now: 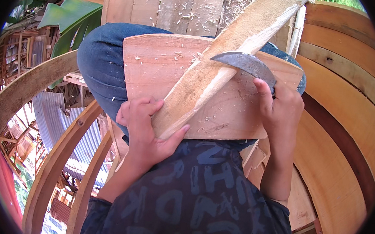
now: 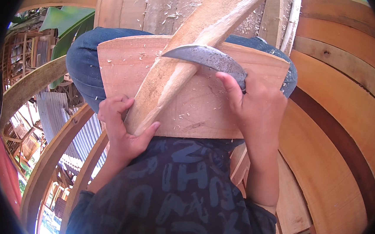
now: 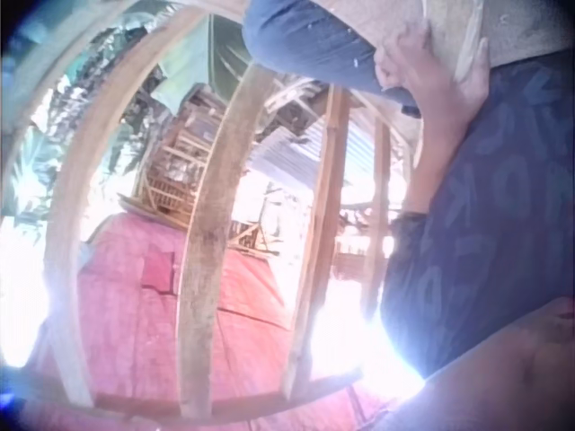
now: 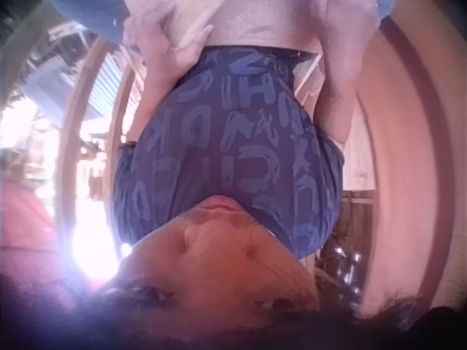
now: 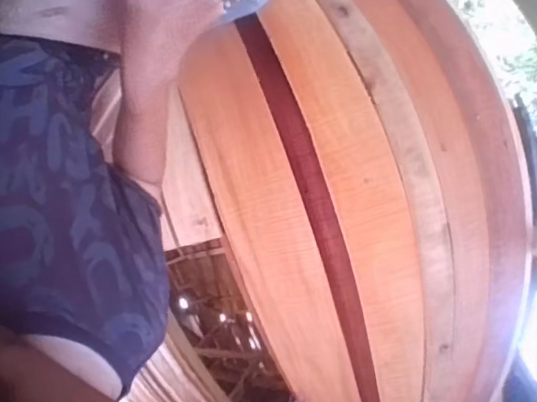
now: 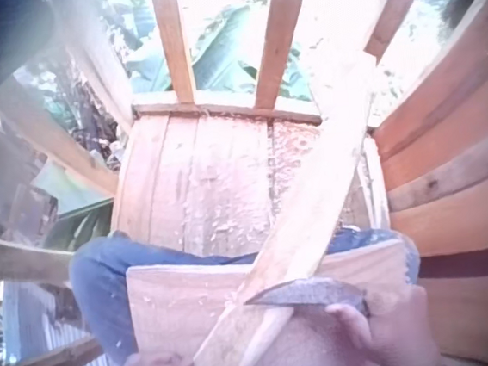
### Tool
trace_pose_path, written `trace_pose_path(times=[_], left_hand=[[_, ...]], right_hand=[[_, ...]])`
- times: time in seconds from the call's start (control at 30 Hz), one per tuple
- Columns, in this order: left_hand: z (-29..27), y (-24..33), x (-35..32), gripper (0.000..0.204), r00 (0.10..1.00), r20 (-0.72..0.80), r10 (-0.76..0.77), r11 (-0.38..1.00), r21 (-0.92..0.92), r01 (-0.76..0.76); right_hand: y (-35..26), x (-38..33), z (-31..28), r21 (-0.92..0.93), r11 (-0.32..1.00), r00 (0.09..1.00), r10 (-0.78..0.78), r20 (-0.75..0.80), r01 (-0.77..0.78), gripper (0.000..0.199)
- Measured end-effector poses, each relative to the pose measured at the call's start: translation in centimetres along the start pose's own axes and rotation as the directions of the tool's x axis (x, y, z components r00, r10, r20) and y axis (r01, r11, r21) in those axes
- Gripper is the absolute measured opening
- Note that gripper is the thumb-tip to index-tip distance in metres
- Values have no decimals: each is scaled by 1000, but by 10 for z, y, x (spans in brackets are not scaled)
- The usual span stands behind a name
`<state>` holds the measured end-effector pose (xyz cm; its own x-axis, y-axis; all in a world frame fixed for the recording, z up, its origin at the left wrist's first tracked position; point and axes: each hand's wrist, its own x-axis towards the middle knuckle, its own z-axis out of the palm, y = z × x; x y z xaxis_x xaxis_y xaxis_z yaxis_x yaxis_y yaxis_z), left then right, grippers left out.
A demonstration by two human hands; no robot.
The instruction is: The person uses a curved knife to shave and smooth a long wooden stick held on their lap. They repeatedly scrape along the stick's length, removing thin shavings and refining its surface.
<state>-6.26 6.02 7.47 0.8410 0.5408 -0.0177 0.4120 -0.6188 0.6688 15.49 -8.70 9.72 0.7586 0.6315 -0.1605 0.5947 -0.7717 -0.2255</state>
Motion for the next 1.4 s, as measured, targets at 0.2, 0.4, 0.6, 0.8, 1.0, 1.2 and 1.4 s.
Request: trace_pose_path(times=[0.2,0.4,0.6,0.8,1.0,1.2,1.4], left_hand=[[3,-2,-1,68,1000,-12,15,1000,-26,-15],[-2,2,1,68,1000,10,-9,1000,0,9],[0,4,3,64,999,-30,19,998,-51,-20],[-2,3,4,63,1000,-8,3,1000,16,-3],[-2,3,1,66,1000,-15,10,1000,3,-10],[0,3,2,66,1000,-12,5,1000,-25,-5],[-2,4,2,65,1000,-23,9,1000,-12,-9]], right_hand=[[-28,-31,9,176,975,983,-157,99,138,53],[-5,-6,3,199,977,994,59,93,-77,52],[-27,-33,9,214,958,974,-212,80,191,50],[-11,-12,8,183,981,997,-71,42,62,47],[-20,-28,6,164,969,976,-202,86,187,47],[-20,-29,11,229,964,984,-156,88,133,46],[8,-21,10,42,995,995,-94,25,93,44]])
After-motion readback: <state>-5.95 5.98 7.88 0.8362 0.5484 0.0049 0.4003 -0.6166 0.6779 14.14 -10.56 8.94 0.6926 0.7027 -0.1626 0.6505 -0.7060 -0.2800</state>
